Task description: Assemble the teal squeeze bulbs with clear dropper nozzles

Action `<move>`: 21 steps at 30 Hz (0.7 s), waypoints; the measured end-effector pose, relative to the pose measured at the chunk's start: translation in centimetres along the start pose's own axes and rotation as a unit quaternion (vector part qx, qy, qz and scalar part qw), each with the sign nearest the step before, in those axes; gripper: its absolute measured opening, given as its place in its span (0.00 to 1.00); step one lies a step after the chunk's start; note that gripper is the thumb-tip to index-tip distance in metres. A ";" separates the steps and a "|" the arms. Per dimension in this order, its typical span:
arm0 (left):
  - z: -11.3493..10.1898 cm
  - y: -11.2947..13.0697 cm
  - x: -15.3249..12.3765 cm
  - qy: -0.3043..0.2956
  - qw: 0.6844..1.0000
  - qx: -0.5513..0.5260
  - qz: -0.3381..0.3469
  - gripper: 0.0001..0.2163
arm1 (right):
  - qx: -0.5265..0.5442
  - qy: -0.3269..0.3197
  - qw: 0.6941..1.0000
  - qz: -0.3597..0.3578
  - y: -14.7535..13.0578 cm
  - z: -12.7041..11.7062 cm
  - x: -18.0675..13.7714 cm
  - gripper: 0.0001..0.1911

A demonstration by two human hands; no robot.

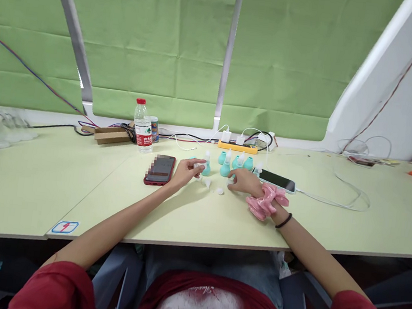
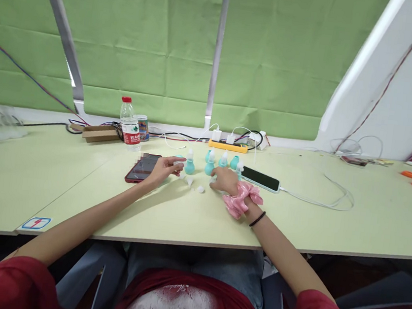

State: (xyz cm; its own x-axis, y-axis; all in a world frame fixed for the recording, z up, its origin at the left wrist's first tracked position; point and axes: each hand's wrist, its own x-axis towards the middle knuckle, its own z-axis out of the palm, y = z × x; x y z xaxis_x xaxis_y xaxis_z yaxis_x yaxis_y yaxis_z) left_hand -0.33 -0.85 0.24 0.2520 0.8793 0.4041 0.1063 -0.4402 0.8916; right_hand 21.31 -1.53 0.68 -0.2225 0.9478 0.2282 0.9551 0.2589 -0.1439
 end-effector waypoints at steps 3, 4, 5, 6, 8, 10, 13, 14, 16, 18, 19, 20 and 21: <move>0.1 -0.1 -0.1 -0.006 1.000 0.017 0.011 0.19 | 0.006 0.017 1.000 -0.005 -0.4 -0.1 0.0 0.10; 0.2 -0.1 -0.1 -0.010 1.000 0.019 0.013 0.19 | 0.008 0.019 1.000 -0.008 -0.5 -0.1 0.0 0.11; 0.2 -0.1 -0.1 -0.013 1.000 0.019 0.014 0.19 | 0.006 0.017 1.000 -0.010 -0.6 0.1 -0.1 0.14; 0.3 -0.2 -0.1 -0.016 1.000 0.019 0.011 0.19 | 0.003 0.011 1.000 -0.010 -0.7 0.2 -0.1 0.18; 0.3 -0.2 -0.1 -0.020 1.000 0.016 0.002 0.19 | -0.004 -0.008 1.000 -0.015 -1.0 0.7 -0.1 0.24; 0.3 -0.1 -0.1 -0.023 1.000 0.011 -0.005 0.19 | -0.008 -0.025 0.999 -0.025 -1.4 1.3 -0.1 0.24; 0.3 -0.1 -0.1 -0.021 1.000 0.018 0.004 0.19 | -0.009 -0.023 0.999 -0.048 -2.0 2.0 0.0 0.22; 0.3 -0.1 -0.1 -0.020 0.999 0.025 0.012 0.19 | -0.008 -0.011 0.998 -0.058 -2.2 2.2 0.0 0.21; 0.3 -0.2 -0.1 -0.019 0.999 0.040 0.022 0.19 | -0.002 0.013 0.996 -0.089 -2.6 2.4 0.1 0.21; 0.2 -0.2 -0.1 -0.024 0.998 0.050 0.024 0.20 | 0.000 0.022 0.993 -0.119 -2.8 2.6 0.2 0.21; 0.2 -0.3 -0.1 -0.027 0.998 0.052 0.021 0.20 | -0.001 0.018 0.991 -0.130 -2.8 2.6 0.2 0.21; 0.2 -0.3 0.0 -0.029 0.998 0.053 0.017 0.20 | -0.001 0.013 0.991 -0.137 -2.8 2.7 0.2 0.20; 0.2 -0.4 0.0 -0.029 0.998 0.053 0.014 0.20 | 0.001 0.009 0.990 -0.139 -2.7 2.7 0.2 0.19</move>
State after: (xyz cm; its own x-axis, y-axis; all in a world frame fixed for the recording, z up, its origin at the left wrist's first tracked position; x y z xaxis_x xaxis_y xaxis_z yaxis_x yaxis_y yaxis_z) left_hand -0.16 -0.74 -0.16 0.3111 0.8558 0.4133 0.1995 -0.4840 0.8520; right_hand 18.11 -1.49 -1.52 -0.4741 0.8361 0.2758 0.8566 0.5105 -0.0751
